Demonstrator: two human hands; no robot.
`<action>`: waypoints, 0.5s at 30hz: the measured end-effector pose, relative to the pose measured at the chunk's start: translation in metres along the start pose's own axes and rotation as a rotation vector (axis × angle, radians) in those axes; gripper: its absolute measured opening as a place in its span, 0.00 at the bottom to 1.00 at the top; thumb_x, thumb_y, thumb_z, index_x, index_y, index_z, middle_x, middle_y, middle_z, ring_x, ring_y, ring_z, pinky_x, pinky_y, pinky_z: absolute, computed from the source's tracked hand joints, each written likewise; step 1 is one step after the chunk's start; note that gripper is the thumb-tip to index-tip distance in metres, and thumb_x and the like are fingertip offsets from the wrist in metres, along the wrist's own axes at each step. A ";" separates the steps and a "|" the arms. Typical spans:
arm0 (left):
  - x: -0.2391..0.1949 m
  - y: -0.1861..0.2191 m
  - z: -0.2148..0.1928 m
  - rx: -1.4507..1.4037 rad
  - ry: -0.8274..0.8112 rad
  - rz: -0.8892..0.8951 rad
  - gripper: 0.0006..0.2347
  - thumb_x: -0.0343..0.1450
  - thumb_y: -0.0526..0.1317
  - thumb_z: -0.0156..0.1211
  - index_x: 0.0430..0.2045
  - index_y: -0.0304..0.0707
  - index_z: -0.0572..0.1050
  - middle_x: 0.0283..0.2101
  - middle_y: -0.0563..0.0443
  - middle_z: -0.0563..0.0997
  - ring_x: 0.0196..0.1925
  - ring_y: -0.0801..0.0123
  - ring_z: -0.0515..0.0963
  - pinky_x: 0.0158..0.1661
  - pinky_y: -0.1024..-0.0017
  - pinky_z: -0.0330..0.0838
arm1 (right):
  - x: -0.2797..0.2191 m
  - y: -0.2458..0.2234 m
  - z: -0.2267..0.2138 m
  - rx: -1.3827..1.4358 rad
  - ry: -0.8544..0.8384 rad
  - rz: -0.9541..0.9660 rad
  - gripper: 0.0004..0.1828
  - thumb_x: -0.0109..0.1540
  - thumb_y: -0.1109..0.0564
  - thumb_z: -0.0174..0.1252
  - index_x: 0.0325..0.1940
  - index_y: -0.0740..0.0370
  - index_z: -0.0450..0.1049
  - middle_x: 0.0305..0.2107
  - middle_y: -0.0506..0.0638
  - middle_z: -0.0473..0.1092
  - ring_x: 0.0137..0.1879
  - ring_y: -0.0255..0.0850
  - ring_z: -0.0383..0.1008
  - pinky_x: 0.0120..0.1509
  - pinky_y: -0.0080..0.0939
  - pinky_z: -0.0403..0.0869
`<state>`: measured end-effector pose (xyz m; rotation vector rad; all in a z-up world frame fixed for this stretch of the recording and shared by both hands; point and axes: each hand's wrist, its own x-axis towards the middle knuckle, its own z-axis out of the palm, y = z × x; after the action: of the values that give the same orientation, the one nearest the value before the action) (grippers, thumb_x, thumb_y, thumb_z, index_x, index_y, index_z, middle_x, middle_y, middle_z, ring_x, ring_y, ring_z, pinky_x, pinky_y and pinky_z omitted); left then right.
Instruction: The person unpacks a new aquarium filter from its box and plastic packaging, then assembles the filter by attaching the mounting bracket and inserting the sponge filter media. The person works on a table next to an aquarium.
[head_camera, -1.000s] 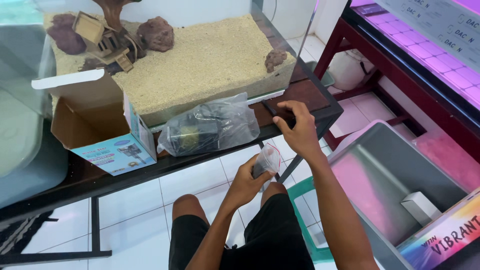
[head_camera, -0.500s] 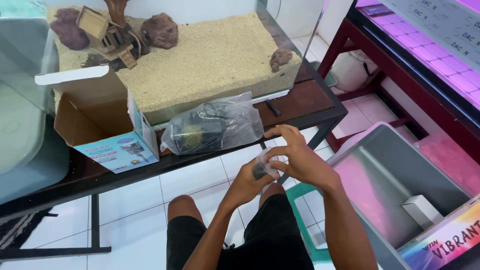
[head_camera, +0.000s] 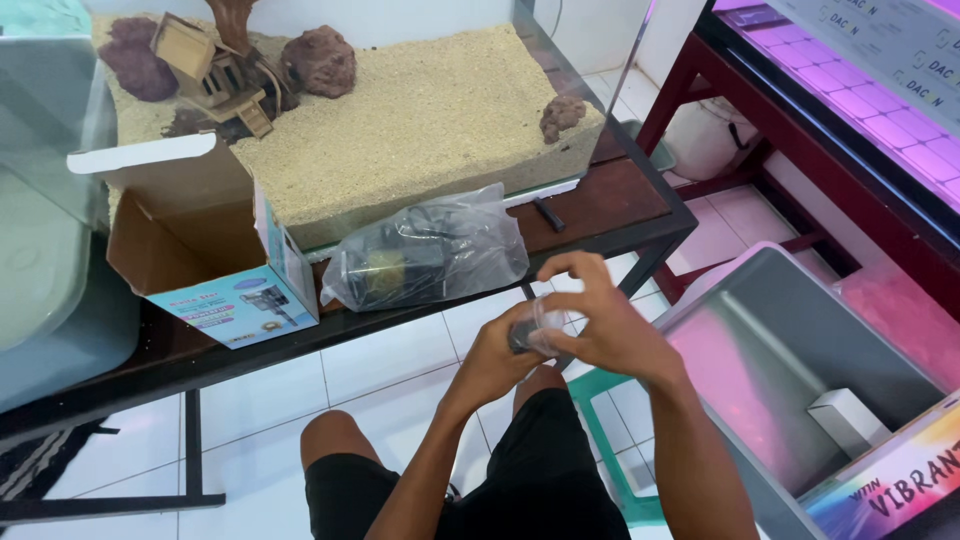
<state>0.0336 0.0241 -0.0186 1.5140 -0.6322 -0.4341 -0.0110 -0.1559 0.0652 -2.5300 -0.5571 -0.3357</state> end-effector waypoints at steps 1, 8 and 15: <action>0.000 0.005 0.000 0.000 0.000 -0.001 0.25 0.65 0.41 0.74 0.58 0.36 0.75 0.50 0.34 0.83 0.55 0.55 0.79 0.52 0.54 0.73 | -0.001 0.000 -0.004 0.000 0.000 0.000 0.10 0.52 0.57 0.74 0.34 0.56 0.81 0.51 0.53 0.66 0.67 0.62 0.62 0.69 0.63 0.64; 0.008 -0.009 0.002 -0.090 0.052 -0.038 0.21 0.69 0.42 0.70 0.56 0.37 0.76 0.49 0.39 0.84 0.55 0.58 0.80 0.54 0.54 0.73 | -0.004 0.046 0.000 0.523 0.547 0.296 0.13 0.63 0.61 0.65 0.50 0.67 0.76 0.34 0.57 0.74 0.35 0.42 0.78 0.41 0.38 0.77; 0.007 -0.021 0.010 -0.137 0.035 -0.037 0.20 0.69 0.42 0.69 0.54 0.34 0.77 0.48 0.37 0.84 0.55 0.56 0.79 0.55 0.53 0.72 | 0.026 0.106 0.001 -0.255 0.747 0.057 0.09 0.63 0.62 0.69 0.46 0.60 0.79 0.38 0.51 0.76 0.46 0.46 0.80 0.51 0.39 0.77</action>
<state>0.0352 0.0112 -0.0387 1.4017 -0.5371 -0.4686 0.0597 -0.2295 0.0263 -2.3873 -0.1488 -1.3191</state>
